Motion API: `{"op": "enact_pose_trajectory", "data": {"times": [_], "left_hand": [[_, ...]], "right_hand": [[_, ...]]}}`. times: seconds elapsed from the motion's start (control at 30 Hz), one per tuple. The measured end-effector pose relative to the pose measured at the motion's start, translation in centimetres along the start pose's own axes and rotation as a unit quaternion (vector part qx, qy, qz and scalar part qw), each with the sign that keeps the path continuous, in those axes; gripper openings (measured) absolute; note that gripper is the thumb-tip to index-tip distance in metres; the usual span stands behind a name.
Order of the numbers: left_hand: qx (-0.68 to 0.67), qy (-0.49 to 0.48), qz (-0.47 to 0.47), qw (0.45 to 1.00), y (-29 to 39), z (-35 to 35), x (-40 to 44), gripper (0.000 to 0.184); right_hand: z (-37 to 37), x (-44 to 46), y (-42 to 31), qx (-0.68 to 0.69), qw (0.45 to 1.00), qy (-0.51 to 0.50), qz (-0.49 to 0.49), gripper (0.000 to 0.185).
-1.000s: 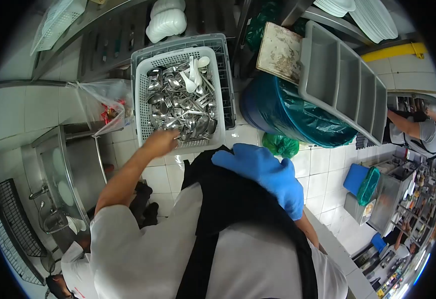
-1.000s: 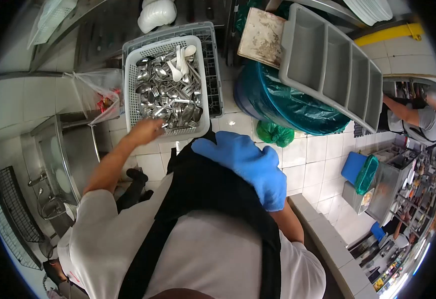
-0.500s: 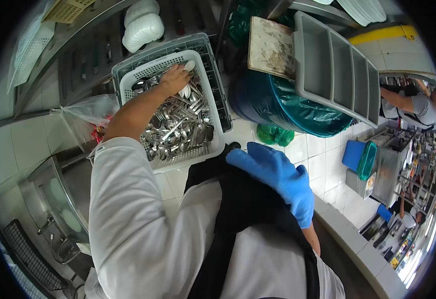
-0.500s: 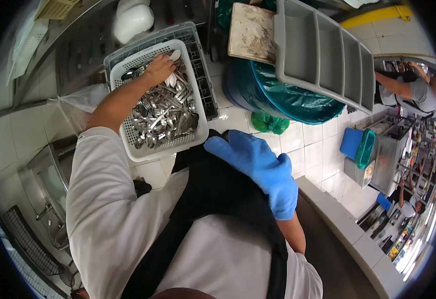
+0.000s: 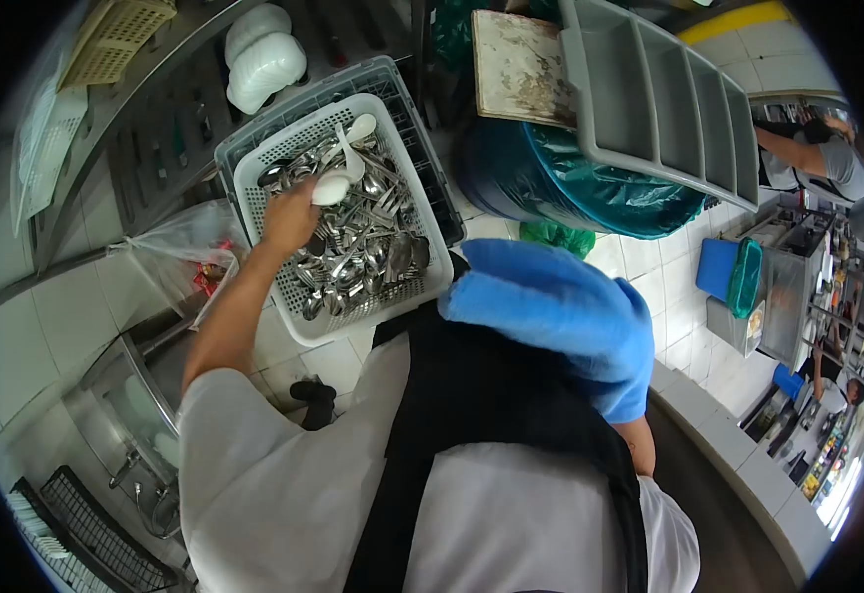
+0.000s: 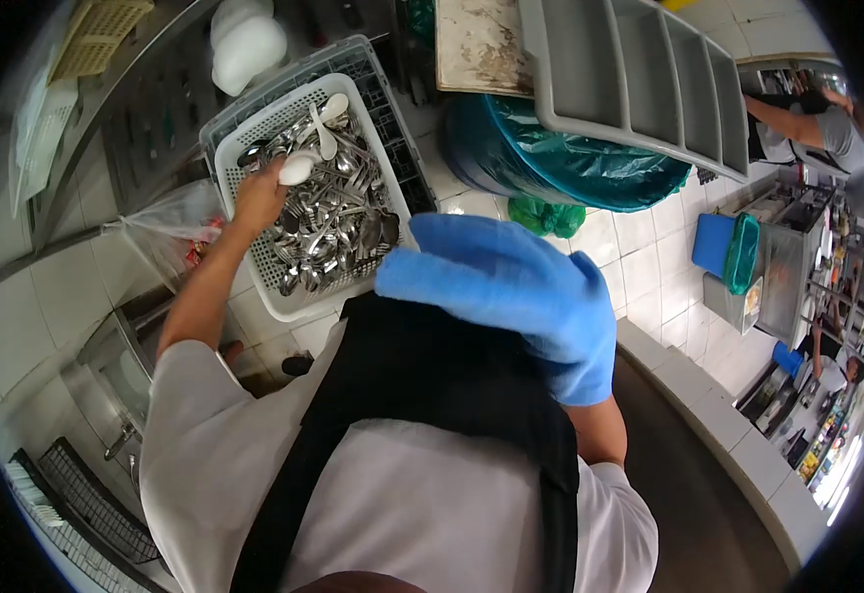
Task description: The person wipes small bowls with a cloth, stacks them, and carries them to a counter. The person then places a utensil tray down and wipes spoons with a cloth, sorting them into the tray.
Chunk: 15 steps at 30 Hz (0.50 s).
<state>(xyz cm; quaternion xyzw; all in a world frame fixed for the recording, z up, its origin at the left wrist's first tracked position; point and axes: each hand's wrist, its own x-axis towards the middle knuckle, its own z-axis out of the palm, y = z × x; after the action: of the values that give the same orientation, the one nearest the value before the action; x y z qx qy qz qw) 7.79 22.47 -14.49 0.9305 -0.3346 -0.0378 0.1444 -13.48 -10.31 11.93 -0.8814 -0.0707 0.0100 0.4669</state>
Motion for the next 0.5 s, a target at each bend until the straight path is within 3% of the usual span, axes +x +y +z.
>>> {"op": "enact_pose_trajectory", "data": {"times": [0.03, 0.07, 0.1, 0.17, 0.23, 0.27, 0.33, 0.43, 0.5], "left_hand": [[0.0, 0.003, -0.002, 1.0, 0.7, 0.1, -0.6, 0.034], [-0.25, 0.022, -0.145, 0.957, 1.6, 0.4, -0.8, 0.03], [-0.48, 0.042, -0.276, 0.831, 2.9, 0.7, -1.3, 0.028], [-0.629, 0.043, -0.364, 0.685, 6.3, -1.0, -2.5, 0.024], [-0.745, 0.029, -0.36, 0.56, 7.7, -0.6, -3.5, 0.02], [-0.748, 0.034, -0.357, 0.558, 9.2, -1.2, -3.2, 0.02], [-0.789, 0.081, -0.408, 0.452, 11.7, -3.0, -3.1, 0.015], [-0.832, 0.059, -0.38, 0.399, 11.9, -3.0, -4.3, 0.02], [-0.832, 0.056, -0.38, 0.401, 12.5, -2.9, -5.1, 0.025]], "right_hand": [[0.2, 0.4, 0.0, 0.084, 0.996, 0.024, -0.012, 0.041], [2.1, 0.2, 1.9, 0.061, 0.992, 0.052, 0.093, 0.038], [2.8, 0.9, 1.6, 0.077, 0.989, 0.067, 0.105, 0.034], [4.3, 2.3, 1.0, 0.11, 0.981, 0.097, 0.127, 0.028], [4.3, 5.3, 1.4, -0.128, 0.977, -0.11, 0.133, 0.023], [4.1, 5.7, 1.3, -0.192, 0.959, -0.16, 0.131, 0.022], [3.9, 5.8, 1.2, -0.277, 0.929, -0.216, 0.116, 0.022], [4.3, 4.6, 1.4, -0.273, 0.949, -0.135, 0.078, 0.022], [4.5, 3.8, 1.4, -0.264, 0.96, -0.083, 0.05, 0.022]]}}
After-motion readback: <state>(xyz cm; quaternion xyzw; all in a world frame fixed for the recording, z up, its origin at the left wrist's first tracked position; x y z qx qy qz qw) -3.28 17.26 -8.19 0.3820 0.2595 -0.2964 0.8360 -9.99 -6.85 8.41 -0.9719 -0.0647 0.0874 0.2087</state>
